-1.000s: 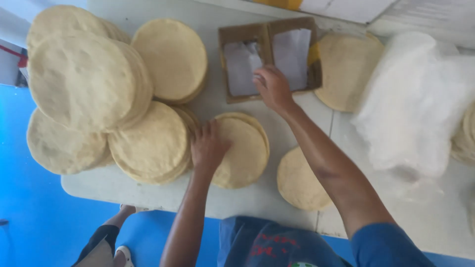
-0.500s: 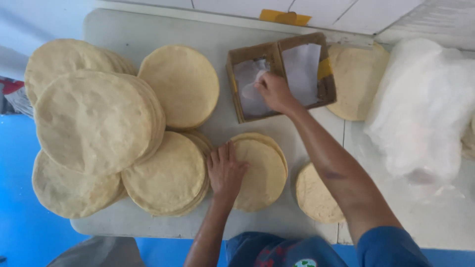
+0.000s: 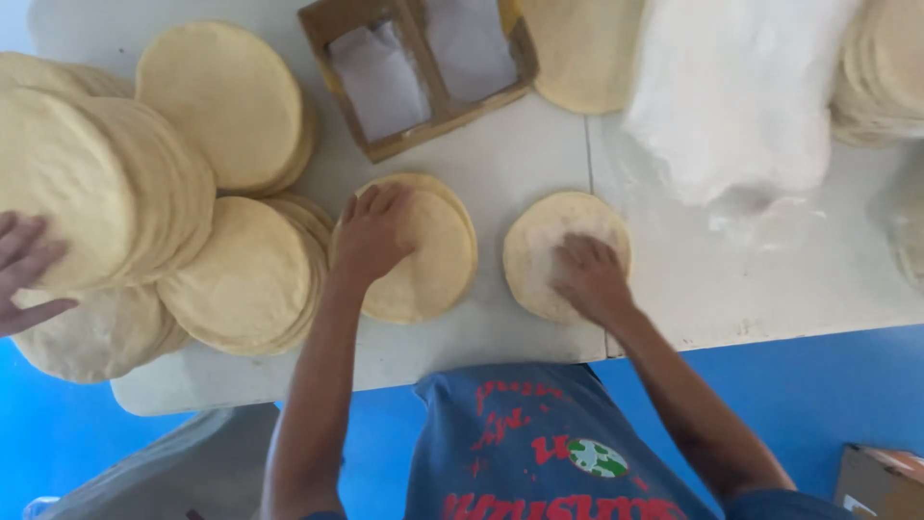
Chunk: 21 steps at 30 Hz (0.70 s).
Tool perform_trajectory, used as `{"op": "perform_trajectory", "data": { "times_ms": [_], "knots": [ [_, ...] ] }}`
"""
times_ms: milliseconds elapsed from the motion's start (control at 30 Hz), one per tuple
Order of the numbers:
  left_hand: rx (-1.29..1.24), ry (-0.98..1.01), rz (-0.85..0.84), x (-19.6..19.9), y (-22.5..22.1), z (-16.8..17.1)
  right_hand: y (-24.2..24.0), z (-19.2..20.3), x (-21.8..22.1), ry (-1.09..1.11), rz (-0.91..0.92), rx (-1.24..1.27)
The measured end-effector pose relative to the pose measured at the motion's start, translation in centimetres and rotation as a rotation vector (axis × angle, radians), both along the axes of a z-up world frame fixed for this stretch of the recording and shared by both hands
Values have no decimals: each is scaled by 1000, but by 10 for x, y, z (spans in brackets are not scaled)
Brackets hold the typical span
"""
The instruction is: Stacking pre-made pizza dough crusts and interleaving them with square parchment paper dividers for storage.
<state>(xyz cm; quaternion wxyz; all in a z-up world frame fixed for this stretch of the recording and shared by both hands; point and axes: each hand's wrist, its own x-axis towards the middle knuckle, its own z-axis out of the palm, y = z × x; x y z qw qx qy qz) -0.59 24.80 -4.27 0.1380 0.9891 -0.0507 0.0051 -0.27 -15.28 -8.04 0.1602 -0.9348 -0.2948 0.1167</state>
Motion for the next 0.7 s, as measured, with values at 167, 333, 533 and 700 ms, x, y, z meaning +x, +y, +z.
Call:
{"op": "perform_trajectory", "data": {
  "times_ms": [167,333,533,700],
  "knots": [
    [166,297,-9,20,-14,16,-10,-9,-26,-86,-42,37],
    [262,430,17,45,-16,21,-14,-22,-25,-88,-40,39],
    [232,473,73,55,-25,87,-19,-23,-20,-67,-67,44],
    [133,467,51,20,-111,233,-28,-6,-12,-127,-57,103]
  ]
}}
